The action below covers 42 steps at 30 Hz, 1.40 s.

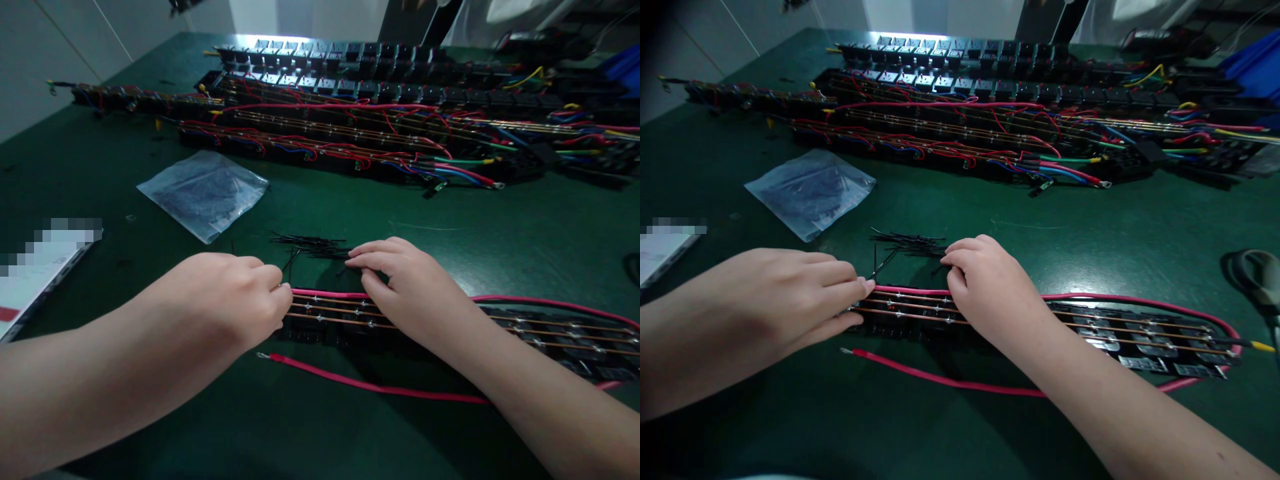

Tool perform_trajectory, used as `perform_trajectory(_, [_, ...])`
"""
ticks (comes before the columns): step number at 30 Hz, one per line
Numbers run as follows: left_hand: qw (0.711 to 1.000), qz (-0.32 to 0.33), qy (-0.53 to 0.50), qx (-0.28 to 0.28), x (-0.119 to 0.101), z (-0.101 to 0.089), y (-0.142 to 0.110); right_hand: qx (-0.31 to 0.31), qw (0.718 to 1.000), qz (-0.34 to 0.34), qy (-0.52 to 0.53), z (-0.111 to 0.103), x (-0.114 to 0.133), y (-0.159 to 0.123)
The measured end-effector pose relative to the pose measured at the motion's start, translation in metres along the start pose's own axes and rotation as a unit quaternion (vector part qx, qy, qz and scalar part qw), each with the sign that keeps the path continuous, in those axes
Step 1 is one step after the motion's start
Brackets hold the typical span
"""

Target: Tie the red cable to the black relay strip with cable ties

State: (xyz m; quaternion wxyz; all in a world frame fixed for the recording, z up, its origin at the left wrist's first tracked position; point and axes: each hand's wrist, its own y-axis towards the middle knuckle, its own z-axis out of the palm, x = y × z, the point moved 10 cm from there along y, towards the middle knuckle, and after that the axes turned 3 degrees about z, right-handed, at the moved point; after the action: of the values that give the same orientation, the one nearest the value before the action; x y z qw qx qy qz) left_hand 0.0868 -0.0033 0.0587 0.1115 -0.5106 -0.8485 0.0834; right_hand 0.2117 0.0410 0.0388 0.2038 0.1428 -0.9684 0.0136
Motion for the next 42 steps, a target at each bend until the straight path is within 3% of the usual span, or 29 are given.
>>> perform_trajectory(23, [1.0, -0.007, -0.003, 0.018, -0.0001, -0.0015, 0.0036, -0.005, 1.0, -0.001, -0.005, -0.0008, 0.0013, 0.0002])
perform_trajectory(32, [1.0, 0.009, 0.013, -0.014, -0.0021, -0.0035, 0.0017, -0.038, 0.999, -0.021, 0.0, -0.0074, 0.0044, -0.0011])
perform_trajectory(42, [0.999, 0.01, 0.015, -0.048, -0.0038, -0.0092, -0.0004, -0.035, 0.999, 0.014, 0.038, -0.0097, -0.0044, 0.0007])
